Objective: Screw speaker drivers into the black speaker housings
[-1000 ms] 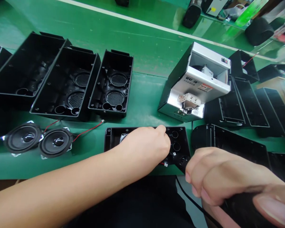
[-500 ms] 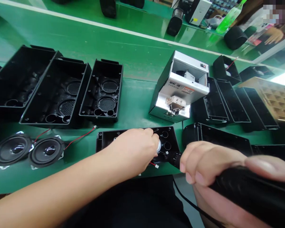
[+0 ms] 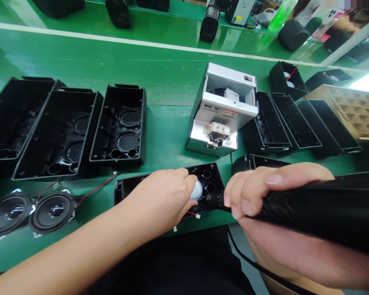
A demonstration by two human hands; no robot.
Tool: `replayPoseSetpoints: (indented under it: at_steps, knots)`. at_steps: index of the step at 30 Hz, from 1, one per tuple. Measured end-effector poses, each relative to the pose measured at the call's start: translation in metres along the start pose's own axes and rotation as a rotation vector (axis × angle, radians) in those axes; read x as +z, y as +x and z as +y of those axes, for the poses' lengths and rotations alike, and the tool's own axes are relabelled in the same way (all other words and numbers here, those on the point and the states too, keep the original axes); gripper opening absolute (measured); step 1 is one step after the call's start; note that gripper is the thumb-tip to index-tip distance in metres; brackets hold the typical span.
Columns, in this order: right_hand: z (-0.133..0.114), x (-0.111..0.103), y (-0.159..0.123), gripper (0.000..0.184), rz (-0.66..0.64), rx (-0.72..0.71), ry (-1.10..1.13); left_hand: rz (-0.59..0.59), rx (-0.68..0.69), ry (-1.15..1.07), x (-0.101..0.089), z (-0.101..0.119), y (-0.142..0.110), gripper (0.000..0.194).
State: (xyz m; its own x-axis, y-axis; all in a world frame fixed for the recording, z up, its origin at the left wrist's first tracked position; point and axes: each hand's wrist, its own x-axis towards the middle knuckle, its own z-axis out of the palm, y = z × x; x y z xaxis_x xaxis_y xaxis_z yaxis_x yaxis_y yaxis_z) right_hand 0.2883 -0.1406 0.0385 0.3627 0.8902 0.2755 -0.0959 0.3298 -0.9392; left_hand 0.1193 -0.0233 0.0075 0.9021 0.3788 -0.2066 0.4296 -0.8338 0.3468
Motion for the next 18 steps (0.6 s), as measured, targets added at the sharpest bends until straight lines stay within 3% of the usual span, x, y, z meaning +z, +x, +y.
replayPoseSetpoints:
  at_steps: [2, 10, 14, 18]
  knots:
    - [0.001, 0.004, -0.003, 0.03, 0.048, -0.009, 0.002, -0.003, -0.024, -0.008, -0.001, 0.0, -0.001, 0.016]
    - [0.001, 0.001, -0.002, 0.047, 0.036, -0.007, 0.038, 0.011, -0.04, 0.029, 0.0, 0.004, -0.004, 0.013]
    - [-0.003, -0.002, 0.002, 0.036, 0.047, 0.019, 0.043, 0.112, 0.015, 0.13, -0.001, 0.005, -0.007, 0.026]
    - [-0.012, -0.01, 0.005, 0.032, 0.117, -0.075, 0.069, 0.269, 0.19, 0.268, -0.011, 0.002, -0.001, 0.014]
